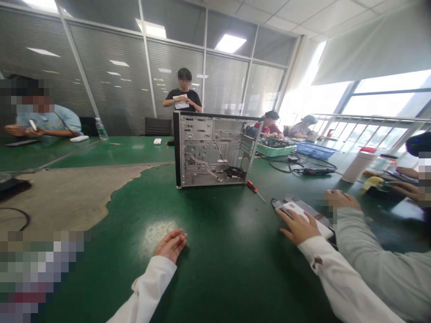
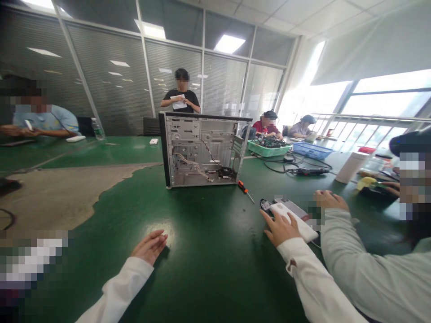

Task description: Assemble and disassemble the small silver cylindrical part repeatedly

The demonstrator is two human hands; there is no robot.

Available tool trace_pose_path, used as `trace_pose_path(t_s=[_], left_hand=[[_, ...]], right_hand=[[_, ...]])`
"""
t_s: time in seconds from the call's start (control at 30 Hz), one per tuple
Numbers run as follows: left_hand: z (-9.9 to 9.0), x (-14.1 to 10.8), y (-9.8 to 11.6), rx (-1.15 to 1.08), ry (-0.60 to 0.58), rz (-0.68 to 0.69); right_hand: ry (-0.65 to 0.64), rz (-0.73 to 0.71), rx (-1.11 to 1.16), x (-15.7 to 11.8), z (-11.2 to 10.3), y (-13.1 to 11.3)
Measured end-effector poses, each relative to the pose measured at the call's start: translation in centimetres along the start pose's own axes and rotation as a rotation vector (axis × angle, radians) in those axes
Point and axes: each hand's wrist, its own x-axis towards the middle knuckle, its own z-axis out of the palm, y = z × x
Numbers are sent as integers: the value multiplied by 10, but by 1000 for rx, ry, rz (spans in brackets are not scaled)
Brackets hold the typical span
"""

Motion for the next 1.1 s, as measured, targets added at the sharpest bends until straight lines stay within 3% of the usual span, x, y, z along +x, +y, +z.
trace_pose_path(t_s=[0.13, 0.23, 0.33, 0.4, 0.67, 0.8, 0.93, 1.1], left_hand=[[0, -1, 0, 4, -16, 7], [0, -1, 0, 1, -23, 5], [-1, -1, -1, -6, -29, 8], [-2, 0, -2, -6, -42, 12], [0, -5, -9, 131, -129, 146], [4, -12, -10, 208, -138, 338], [10, -24, -9, 344, -155, 561], [16, -31, -11, 466, -109, 648]], right_hand=[[-384, -18, 100, 26, -2, 4], [-450, -52, 151, 37, -6, 7], [-437, -102, 174, 41, -15, -6], [-420, -153, 202, 42, -26, -28], [-249, -544, 432, 52, -95, -180], [-126, -628, 540, 56, -114, -237], [-52, -552, 774, 49, -107, -258], [3, -505, 996, 31, -83, -251]])
